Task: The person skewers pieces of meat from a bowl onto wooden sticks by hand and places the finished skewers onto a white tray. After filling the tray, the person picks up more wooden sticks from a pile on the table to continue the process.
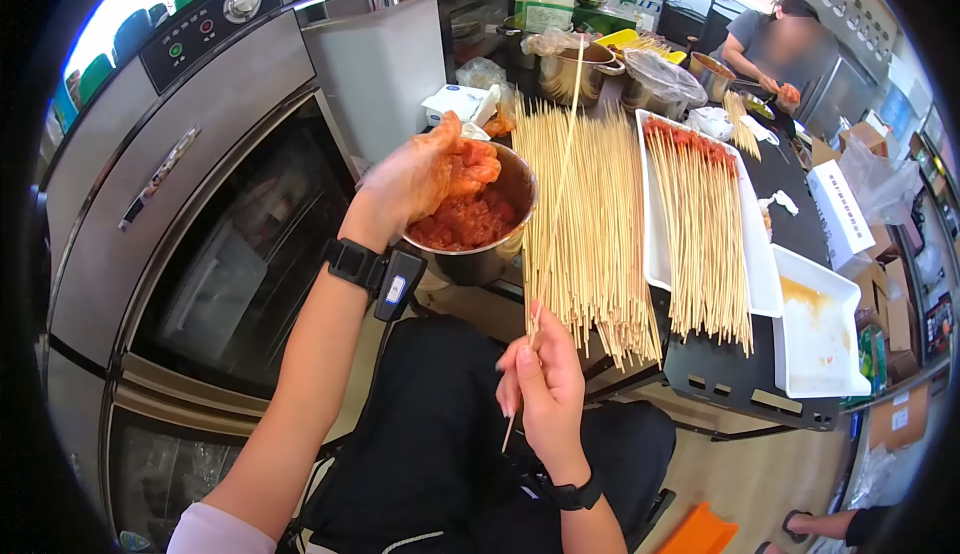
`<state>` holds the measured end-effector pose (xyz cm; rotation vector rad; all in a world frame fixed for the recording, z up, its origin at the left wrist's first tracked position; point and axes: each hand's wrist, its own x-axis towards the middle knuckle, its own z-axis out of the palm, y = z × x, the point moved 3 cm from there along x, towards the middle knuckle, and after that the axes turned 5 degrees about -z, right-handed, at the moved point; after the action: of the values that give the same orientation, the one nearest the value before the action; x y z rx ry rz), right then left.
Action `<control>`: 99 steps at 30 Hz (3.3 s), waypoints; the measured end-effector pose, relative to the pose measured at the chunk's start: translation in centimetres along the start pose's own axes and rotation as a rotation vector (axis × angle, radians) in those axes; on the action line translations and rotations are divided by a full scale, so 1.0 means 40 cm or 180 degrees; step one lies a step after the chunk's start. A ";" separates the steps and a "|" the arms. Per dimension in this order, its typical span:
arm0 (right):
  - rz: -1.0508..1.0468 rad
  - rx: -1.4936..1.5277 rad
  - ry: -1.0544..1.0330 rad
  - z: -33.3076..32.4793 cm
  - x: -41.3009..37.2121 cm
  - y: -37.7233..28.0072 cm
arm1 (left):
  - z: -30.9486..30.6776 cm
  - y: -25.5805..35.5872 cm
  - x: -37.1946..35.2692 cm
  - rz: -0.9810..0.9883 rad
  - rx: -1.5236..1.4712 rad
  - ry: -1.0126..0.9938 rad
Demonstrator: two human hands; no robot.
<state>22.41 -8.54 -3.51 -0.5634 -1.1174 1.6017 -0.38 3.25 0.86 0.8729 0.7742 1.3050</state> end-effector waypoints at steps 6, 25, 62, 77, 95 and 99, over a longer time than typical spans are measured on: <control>-0.0051 -0.0344 -0.0168 -0.010 -0.026 0.030 | -0.004 0.001 0.009 0.0085 -0.0253 0.0340; -0.0947 -0.0454 -0.0344 0.014 -0.045 -0.010 | -0.005 0.001 -0.002 0.0207 0.0306 0.0104; -0.0277 -0.1835 0.0195 0.074 0.090 0.026 | 0.030 -0.017 -0.012 0.0155 0.0777 -0.0233; -0.0735 -0.2640 0.0160 0.118 0.112 0.026 | 0.016 -0.017 -0.012 -0.0032 0.0480 -0.0151; -0.1530 -0.5408 -0.0101 0.227 0.117 0.016 | -0.013 -0.056 0.012 -0.0691 -0.0360 0.0562; -0.1677 -0.5911 -0.0322 0.235 0.128 0.006 | -0.001 -0.047 0.003 -0.0515 -0.0224 0.0666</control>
<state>13.01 -7.37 1.44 -1.1379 -2.3792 -0.2645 0.50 3.26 -0.81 0.6105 0.9374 1.2837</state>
